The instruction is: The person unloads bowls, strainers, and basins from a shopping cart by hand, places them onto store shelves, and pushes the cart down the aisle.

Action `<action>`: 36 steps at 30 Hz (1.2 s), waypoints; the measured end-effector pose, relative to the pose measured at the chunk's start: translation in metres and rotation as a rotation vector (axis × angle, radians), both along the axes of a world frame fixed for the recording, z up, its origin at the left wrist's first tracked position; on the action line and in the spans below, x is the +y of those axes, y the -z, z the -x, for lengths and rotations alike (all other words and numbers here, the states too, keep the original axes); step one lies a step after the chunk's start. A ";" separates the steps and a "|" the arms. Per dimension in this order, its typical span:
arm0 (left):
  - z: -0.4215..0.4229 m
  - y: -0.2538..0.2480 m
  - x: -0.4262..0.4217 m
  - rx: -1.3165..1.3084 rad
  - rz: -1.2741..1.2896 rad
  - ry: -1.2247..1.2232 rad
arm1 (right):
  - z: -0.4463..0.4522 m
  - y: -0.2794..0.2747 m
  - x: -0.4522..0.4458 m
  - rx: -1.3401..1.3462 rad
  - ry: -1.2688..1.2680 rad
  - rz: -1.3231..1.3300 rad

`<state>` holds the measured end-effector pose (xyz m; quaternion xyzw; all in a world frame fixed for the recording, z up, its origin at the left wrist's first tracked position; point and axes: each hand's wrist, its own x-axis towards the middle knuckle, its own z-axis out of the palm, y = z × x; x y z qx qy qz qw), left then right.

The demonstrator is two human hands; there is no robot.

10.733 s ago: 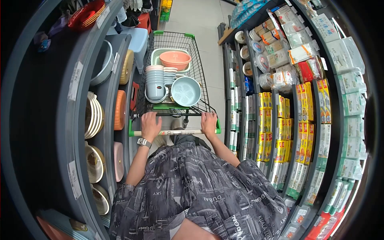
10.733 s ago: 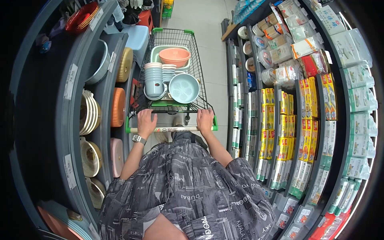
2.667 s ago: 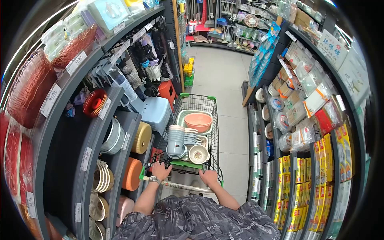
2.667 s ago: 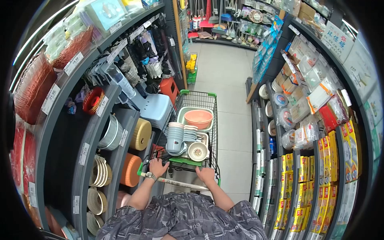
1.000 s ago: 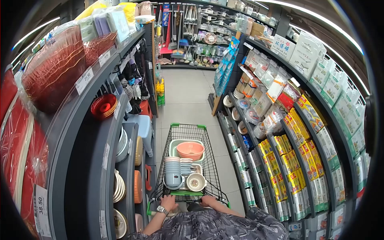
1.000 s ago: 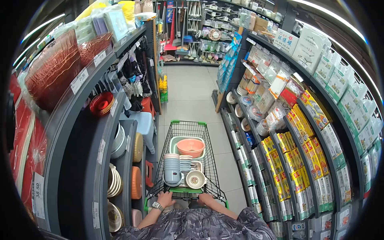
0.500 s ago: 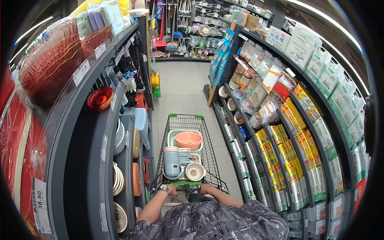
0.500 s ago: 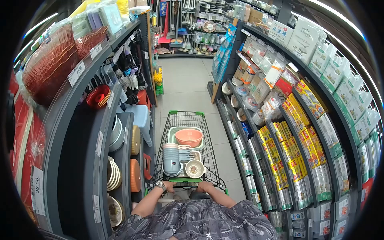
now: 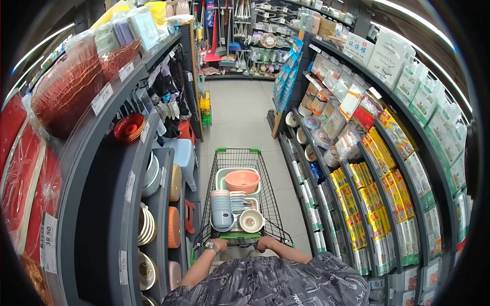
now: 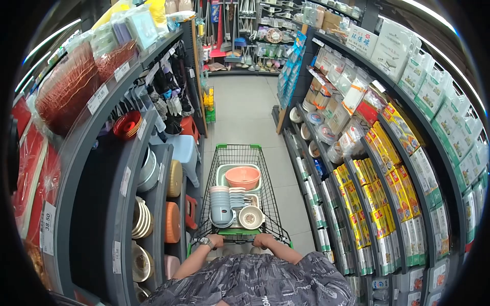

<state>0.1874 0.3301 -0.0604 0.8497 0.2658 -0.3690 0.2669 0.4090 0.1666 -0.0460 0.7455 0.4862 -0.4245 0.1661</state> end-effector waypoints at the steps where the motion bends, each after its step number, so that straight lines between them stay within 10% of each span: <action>1: -0.002 0.001 -0.001 0.007 -0.004 0.013 | -0.002 0.000 -0.001 -0.004 -0.007 -0.019; 36: -0.018 -0.030 -0.062 -0.051 -0.245 -0.244 | -0.020 -0.018 -0.032 -0.056 0.006 -0.192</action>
